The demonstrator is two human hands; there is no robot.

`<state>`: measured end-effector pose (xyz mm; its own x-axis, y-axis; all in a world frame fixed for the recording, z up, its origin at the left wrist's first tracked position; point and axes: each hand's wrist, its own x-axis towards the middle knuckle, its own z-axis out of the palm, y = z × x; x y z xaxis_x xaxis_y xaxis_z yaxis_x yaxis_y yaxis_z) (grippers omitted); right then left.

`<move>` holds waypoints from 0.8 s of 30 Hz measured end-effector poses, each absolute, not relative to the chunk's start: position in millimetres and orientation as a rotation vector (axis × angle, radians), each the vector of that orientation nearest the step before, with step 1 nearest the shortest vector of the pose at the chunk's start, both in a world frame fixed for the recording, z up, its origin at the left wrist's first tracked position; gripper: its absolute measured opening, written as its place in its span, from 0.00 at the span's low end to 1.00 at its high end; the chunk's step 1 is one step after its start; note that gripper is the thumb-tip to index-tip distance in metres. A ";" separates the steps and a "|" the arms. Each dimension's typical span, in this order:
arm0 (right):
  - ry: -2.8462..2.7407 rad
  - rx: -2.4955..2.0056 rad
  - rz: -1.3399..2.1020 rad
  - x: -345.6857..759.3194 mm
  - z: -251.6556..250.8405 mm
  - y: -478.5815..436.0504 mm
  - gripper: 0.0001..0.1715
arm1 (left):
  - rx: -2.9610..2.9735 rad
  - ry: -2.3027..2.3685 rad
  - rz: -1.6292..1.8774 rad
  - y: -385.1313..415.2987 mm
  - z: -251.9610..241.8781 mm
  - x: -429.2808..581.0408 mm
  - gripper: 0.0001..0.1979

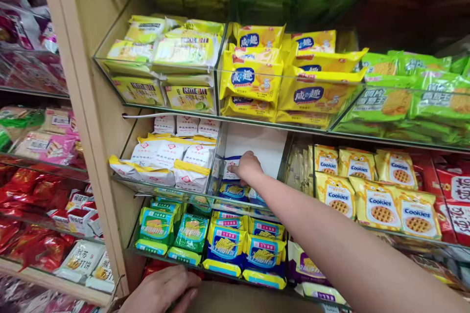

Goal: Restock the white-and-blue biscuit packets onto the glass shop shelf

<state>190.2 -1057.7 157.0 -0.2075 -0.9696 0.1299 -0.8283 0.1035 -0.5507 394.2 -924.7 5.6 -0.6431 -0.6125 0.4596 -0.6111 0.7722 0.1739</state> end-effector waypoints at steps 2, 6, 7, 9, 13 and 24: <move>2.137 -1.850 -0.681 190.7 156.1 -1058.5 0.37 | 0.906 -2.475 0.027 -922.4 7.2 393.0 0.08; 2.123 -1.927 -0.498 188.7 152.7 -1060.3 0.27 | 0.914 -2.482 0.043 -918.1 8.3 391.6 0.08; 2.115 -1.946 -0.472 188.0 152.1 -1060.8 0.25 | 0.916 -2.478 0.046 -917.4 8.5 391.4 0.08; 2.100 -1.978 -0.437 186.7 151.4 -1060.8 0.23 | 0.929 -2.471 0.034 -916.5 9.6 391.1 0.08; 2.121 -1.950 -0.368 185.7 150.6 -1057.5 0.23 | 1.016 -2.468 -0.035 -914.0 12.8 390.6 0.09; 2.257 -2.019 -0.297 178.5 159.2 -1041.0 0.25 | 1.033 -2.479 -0.168 -910.5 23.0 390.8 0.08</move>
<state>178.5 -1041.0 159.2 -0.1165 -0.9916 0.0563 -0.9724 0.1023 -0.2098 390.8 -910.5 23.0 -0.6201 -0.6990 0.3561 -0.6447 0.7128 0.2764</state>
